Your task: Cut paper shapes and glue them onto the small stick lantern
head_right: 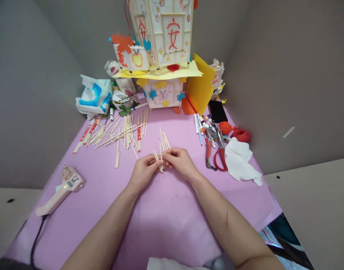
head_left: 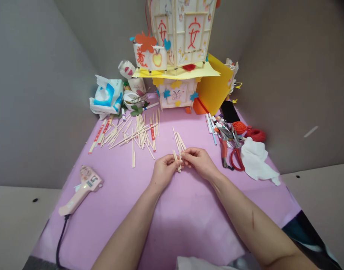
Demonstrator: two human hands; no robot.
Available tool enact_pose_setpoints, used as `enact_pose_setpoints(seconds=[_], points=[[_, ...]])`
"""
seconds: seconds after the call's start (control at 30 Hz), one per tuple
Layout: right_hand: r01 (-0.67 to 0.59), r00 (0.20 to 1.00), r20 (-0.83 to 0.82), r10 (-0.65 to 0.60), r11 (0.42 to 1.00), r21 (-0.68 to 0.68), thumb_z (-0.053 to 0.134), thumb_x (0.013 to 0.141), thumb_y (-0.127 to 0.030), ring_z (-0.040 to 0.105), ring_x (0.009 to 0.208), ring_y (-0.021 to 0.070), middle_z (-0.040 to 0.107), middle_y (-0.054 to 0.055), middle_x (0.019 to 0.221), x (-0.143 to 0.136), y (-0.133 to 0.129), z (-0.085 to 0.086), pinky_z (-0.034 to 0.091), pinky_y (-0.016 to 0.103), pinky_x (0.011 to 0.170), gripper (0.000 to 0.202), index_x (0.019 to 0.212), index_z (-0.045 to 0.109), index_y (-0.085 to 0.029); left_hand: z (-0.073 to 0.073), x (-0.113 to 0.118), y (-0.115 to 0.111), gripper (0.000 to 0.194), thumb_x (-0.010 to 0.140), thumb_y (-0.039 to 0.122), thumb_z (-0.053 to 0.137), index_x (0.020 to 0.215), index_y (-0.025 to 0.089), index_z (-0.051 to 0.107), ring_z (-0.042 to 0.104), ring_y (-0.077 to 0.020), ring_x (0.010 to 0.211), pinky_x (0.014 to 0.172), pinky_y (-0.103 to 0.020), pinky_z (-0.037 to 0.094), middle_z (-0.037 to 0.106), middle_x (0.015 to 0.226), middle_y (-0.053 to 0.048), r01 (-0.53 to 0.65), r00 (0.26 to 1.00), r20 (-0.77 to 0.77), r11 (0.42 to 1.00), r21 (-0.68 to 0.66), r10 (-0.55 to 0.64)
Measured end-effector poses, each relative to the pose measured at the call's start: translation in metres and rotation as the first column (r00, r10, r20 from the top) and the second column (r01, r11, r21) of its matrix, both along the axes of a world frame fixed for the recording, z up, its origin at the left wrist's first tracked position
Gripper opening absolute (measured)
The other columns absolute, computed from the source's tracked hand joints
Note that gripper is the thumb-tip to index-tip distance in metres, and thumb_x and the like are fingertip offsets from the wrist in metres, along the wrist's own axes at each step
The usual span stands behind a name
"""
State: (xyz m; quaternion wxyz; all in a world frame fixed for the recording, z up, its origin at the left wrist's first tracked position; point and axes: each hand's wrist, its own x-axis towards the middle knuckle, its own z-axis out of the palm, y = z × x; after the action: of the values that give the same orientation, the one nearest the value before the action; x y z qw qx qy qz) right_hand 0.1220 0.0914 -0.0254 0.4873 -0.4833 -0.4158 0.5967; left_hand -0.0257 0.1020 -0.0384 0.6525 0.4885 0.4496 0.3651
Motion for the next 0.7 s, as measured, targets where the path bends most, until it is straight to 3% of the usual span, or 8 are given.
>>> enact_pose_setpoints(seconds=[0.17,0.27,0.37,0.47,0.57,0.7], points=[[0.078,0.986,0.143,-0.09,0.993,0.088,0.06,0.067,-0.021,0.05,0.052,0.0093,0.056,-0.004,0.056,-0.001,0.0,-0.005,0.039,0.022,0.053,0.008,0.062,0.055,-0.017,-0.001,0.001,-0.003,0.012,0.076,0.025,0.062,0.077,0.014,0.066,0.059,-0.0125,0.062,0.062,-0.023,0.046,0.066,0.068,-0.002,0.024,0.986,-0.168,0.981,0.194,0.009],[0.075,0.989,0.123,-0.084,0.994,0.077,0.057,0.065,-0.018,0.05,0.053,0.0096,0.054,-0.005,0.057,-0.002,0.001,-0.01,0.039,0.022,0.053,0.006,0.061,0.052,-0.018,-0.001,0.0,-0.003,0.012,0.077,0.026,0.061,0.077,0.015,0.066,0.059,-0.0121,0.063,0.063,-0.022,0.046,0.066,0.068,-0.001,0.063,0.982,-0.188,0.971,0.232,-0.019],[0.054,0.999,-0.005,-0.054,0.998,-0.01,0.055,0.065,-0.017,0.043,0.046,0.0077,0.049,-0.007,0.051,-0.003,0.001,-0.015,0.034,0.021,0.047,0.007,0.063,0.049,-0.019,0.0,-0.001,-0.002,0.014,0.077,0.028,0.063,0.08,0.014,0.066,0.061,-0.0135,0.066,0.065,-0.024,0.048,0.066,0.071,-0.002,0.073,0.993,-0.107,0.983,0.166,-0.056],[0.048,0.994,-0.09,-0.054,0.997,-0.066,0.051,0.068,-0.019,0.033,0.039,0.0068,0.041,-0.009,0.046,-0.002,0.003,-0.017,0.023,0.02,0.041,0.005,0.065,0.047,-0.02,0.004,-0.002,-0.001,0.02,0.073,0.03,0.067,0.084,0.013,0.063,0.065,-0.0161,0.068,0.067,-0.028,0.052,0.068,0.073,-0.003,0.049,0.998,0.026,0.999,0.001,-0.049],[0.034,0.992,-0.12,-0.036,0.999,-0.025,0.044,0.073,-0.02,0.03,0.041,0.0074,0.041,-0.007,0.049,-0.002,0.002,-0.016,0.02,0.021,0.04,0.007,0.067,0.046,-0.02,0.007,-0.004,0.001,0.024,0.07,0.03,0.071,0.084,0.013,0.063,0.066,-0.0164,0.067,0.069,-0.03,0.054,0.069,0.074,-0.005,0.044,0.996,0.076,0.994,-0.102,-0.036],[0.0,0.999,-0.037,0.003,0.997,0.076,0.041,0.08,-0.022,0.032,0.044,0.0071,0.043,-0.005,0.054,-0.004,-0.001,-0.013,0.024,0.022,0.043,0.02,0.061,0.043,-0.019,0.007,-0.004,0.001,0.022,0.07,0.029,0.071,0.083,0.012,0.064,0.066,-0.0161,0.069,0.071,-0.03,0.054,0.069,0.075,-0.005,0.069,0.995,0.076,0.991,-0.113,-0.061]])
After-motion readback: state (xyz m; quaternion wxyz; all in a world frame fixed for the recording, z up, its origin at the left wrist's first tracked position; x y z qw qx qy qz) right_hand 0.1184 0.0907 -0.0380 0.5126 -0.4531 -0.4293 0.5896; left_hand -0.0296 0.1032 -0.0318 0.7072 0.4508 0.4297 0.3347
